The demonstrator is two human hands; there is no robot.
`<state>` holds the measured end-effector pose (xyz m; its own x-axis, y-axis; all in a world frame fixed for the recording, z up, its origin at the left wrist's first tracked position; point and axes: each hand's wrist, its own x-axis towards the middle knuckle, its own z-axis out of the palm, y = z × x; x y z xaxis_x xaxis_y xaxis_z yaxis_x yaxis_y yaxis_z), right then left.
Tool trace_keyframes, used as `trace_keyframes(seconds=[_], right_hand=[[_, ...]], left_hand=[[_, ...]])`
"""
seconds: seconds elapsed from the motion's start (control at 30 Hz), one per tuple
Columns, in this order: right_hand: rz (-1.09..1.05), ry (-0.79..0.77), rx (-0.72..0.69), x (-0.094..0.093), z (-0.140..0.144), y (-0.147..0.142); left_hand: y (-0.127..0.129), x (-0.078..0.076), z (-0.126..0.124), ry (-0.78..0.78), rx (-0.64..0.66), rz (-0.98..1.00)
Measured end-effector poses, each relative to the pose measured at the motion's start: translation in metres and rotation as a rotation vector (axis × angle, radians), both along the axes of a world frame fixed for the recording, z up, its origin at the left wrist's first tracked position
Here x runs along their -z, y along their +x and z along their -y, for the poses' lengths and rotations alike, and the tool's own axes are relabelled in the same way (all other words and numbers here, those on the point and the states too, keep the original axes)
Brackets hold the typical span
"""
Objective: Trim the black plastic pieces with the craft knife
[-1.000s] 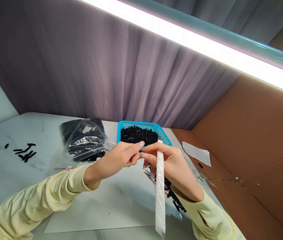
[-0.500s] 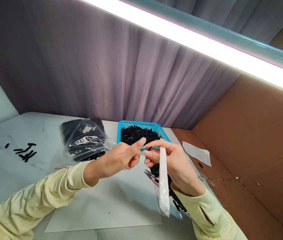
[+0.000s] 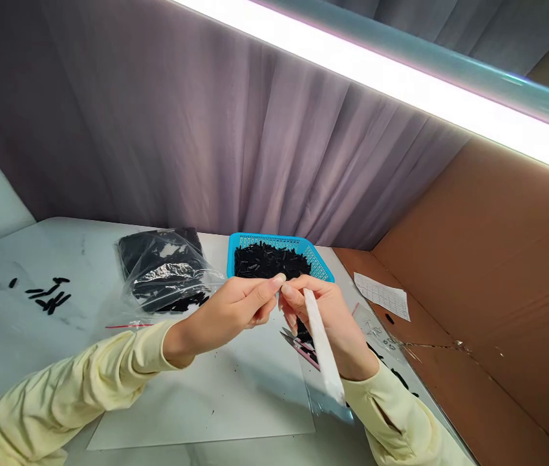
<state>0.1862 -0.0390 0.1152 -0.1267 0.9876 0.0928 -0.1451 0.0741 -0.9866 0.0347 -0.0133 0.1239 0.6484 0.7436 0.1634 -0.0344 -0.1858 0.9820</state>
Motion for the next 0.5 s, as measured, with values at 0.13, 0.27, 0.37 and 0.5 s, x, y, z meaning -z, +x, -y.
trace_keyframes(seconds=[0.13, 0.27, 0.37, 0.5], right_hand=[[-0.032, 0.037, -0.079, -0.004, 0.002, 0.001], [-0.033, 0.001, -0.108, -0.01, 0.004, 0.003], [-0.003, -0.036, -0.151, -0.014, 0.006, 0.002], [0.047, -0.056, -0.238, -0.017, 0.01, -0.001]], left_hand=[[-0.001, 0.0, 0.0, -0.047, -0.02, 0.056], [-0.002, 0.0, -0.001, -0.116, -0.013, 0.076], [-0.002, 0.0, -0.002, -0.119, -0.018, 0.078], [-0.002, 0.001, -0.001, -0.104, -0.02, 0.084]])
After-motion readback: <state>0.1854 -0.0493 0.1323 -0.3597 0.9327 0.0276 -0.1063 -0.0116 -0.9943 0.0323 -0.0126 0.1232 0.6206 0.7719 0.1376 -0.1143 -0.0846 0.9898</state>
